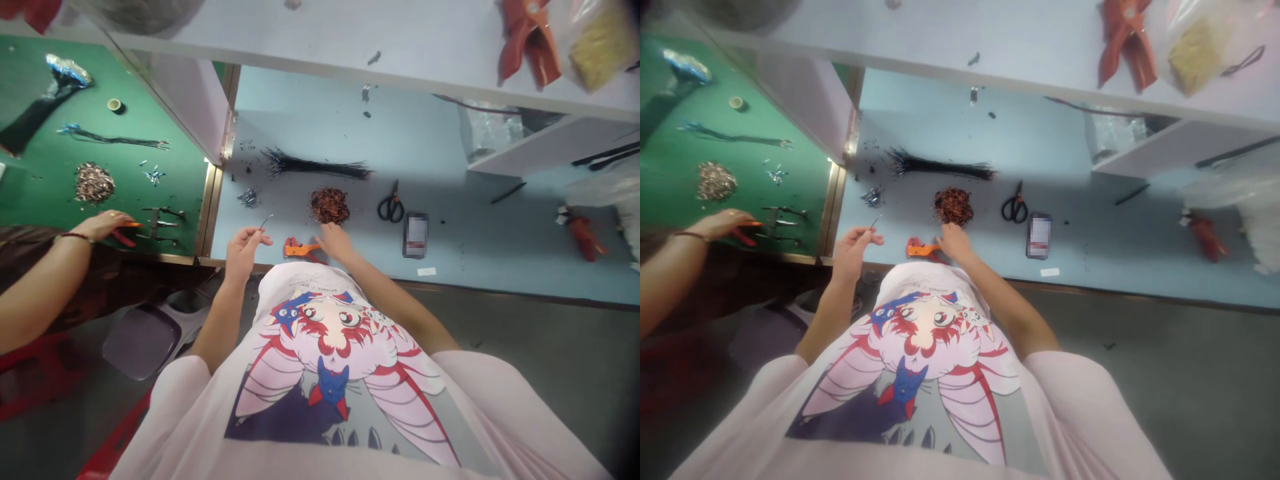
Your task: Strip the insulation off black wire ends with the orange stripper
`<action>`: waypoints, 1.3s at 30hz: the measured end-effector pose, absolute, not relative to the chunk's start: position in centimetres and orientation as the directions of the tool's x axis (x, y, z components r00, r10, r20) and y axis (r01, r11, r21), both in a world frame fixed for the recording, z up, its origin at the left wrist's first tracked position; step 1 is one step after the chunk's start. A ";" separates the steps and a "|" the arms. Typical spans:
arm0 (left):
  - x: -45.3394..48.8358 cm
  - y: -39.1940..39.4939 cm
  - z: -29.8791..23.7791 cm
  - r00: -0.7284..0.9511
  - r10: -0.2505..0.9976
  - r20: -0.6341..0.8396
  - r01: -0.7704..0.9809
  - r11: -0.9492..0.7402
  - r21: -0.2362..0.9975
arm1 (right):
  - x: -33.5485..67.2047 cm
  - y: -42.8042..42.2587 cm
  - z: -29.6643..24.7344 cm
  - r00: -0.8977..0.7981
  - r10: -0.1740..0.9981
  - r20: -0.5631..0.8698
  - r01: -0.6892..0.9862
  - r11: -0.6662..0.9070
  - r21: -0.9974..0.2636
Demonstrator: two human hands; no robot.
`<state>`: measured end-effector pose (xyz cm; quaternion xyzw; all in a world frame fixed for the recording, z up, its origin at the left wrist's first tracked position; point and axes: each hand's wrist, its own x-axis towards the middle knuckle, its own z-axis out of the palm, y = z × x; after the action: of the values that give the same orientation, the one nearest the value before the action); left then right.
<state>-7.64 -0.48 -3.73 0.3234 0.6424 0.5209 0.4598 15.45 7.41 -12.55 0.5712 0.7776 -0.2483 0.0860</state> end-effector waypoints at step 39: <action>-1.7 -1.1 1.6 -0.323 0.939 0.116 0.061 -0.101 0.993 | 17.8 0.2 1.6 -0.623 0.664 -0.413 -0.194 -0.643 -0.741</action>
<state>-1.65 -1.09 1.58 0.4481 0.5581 0.5915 0.3712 17.79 0.15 1.56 0.3501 0.3356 -0.8359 -0.2568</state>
